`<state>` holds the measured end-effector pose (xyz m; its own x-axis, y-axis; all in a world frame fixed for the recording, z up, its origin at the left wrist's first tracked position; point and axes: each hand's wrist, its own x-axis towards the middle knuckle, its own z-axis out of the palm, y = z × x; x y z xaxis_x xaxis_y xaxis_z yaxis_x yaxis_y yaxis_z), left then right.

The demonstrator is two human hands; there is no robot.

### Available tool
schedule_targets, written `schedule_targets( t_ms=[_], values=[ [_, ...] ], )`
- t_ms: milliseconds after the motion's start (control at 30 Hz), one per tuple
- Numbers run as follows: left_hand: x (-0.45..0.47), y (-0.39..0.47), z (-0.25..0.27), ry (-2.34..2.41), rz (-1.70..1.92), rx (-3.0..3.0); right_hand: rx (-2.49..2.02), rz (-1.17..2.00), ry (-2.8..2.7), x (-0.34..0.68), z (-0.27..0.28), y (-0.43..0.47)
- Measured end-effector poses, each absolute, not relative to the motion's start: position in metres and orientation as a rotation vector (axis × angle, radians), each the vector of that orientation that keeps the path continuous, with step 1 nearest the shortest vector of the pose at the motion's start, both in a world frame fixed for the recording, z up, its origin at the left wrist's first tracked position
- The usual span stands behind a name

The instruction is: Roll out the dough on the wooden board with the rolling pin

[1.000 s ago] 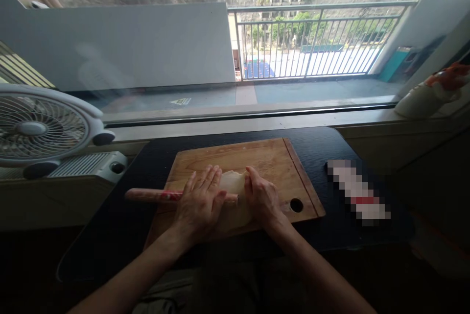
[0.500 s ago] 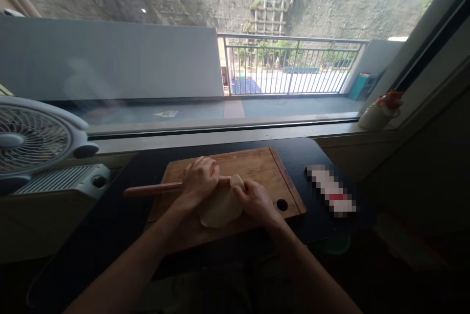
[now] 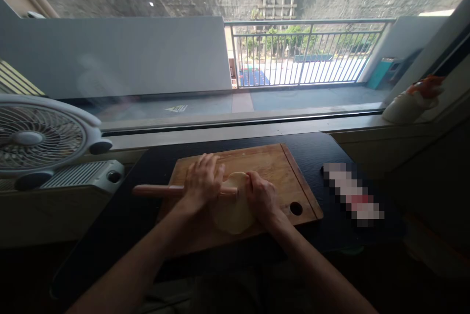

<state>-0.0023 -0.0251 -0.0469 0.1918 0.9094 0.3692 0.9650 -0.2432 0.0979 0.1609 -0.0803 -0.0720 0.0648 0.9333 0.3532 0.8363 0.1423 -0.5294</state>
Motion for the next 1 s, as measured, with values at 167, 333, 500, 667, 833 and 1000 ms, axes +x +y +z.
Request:
schedule_targets(
  t_ms=[167,333,500,667,833,1000],
  values=[
    [0.011,0.013,-0.042,-1.894,-0.393,-2.382,-1.671,0.204,-1.764,0.161,-0.072,-0.079],
    [-0.021,-0.077,-0.055,-1.624,-0.310,-2.522,-1.647,0.284,-1.775,0.163,-0.073,-0.078],
    [-0.008,-0.054,-0.050,-1.727,-0.266,-2.474,-1.667,0.287,-1.785,0.162,-0.073,-0.076],
    [0.024,0.020,-0.046,-1.863,-0.365,-2.366,-1.663,0.266,-1.767,0.163,-0.073,-0.078],
    [-0.002,-0.041,-0.052,-1.735,-0.242,-2.583,-1.643,0.284,-1.774,0.164,-0.073,-0.078],
    [-0.008,-0.071,-0.052,-1.645,-0.267,-2.551,-1.656,0.302,-1.779,0.163,-0.075,-0.076]
  ],
)
